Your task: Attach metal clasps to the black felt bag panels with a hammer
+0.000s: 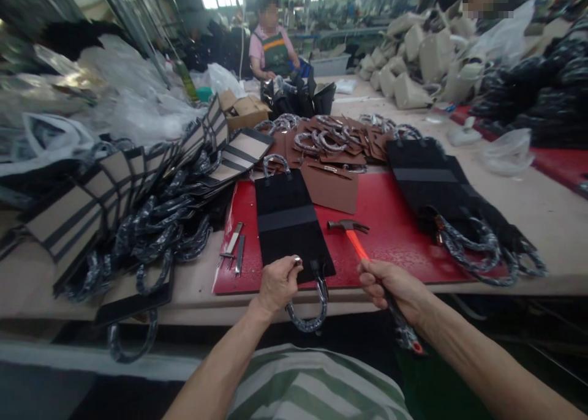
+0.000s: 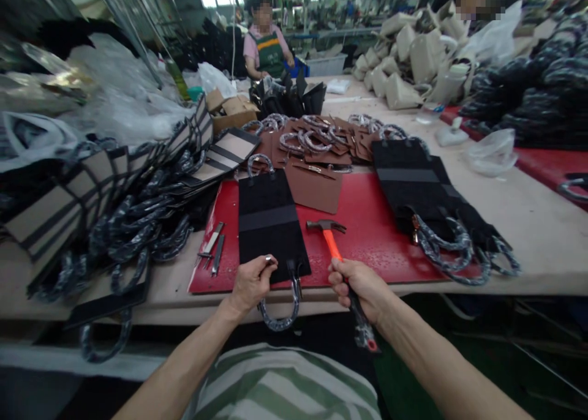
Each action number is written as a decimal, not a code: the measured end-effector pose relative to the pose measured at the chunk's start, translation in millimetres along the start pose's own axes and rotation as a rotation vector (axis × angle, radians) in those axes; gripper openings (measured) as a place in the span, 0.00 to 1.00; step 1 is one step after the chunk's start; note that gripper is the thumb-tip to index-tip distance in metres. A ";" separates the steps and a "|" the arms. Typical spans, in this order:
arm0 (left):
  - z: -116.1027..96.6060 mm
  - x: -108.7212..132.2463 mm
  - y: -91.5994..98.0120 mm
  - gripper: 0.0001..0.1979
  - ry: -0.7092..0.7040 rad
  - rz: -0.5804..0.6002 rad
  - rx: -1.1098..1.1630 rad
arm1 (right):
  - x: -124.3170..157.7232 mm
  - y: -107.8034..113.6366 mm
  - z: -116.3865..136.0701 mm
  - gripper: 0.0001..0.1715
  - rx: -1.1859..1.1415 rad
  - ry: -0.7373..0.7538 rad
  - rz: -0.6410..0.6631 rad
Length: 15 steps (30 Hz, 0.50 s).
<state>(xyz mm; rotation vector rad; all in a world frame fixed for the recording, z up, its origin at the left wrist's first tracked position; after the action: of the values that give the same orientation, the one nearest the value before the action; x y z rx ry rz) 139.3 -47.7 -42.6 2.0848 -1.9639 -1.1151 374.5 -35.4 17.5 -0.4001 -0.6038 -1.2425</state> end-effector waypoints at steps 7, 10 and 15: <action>0.5 0.0 -0.3 0.05 -0.016 -0.015 -0.012 | 62.2 -14.3 43.9 0.18 0.911 0.825 -0.491; 0.4 0.1 -1.3 0.05 -0.013 -0.003 -0.037 | 65.7 -19.8 39.0 0.17 1.311 0.920 -0.451; -1.0 -0.8 -1.4 0.06 -0.033 -0.018 -0.016 | 99.5 -8.5 81.2 0.17 1.226 0.999 -0.512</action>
<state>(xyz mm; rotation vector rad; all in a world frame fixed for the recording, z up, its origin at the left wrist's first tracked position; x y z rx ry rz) 141.1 -47.1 -42.3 2.0936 -1.9475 -1.1716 369.4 -64.9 142.7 1.3957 -0.4728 -1.1246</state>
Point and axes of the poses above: each hand's wrist, its own x-axis away from the middle knuckle, its own y-axis out of the back of the hand, z = x × y, the point moved 4 cm from there along -x, towards the middle knuckle, and after that the axes turned 8 degrees about x, right-handed, at the moved point
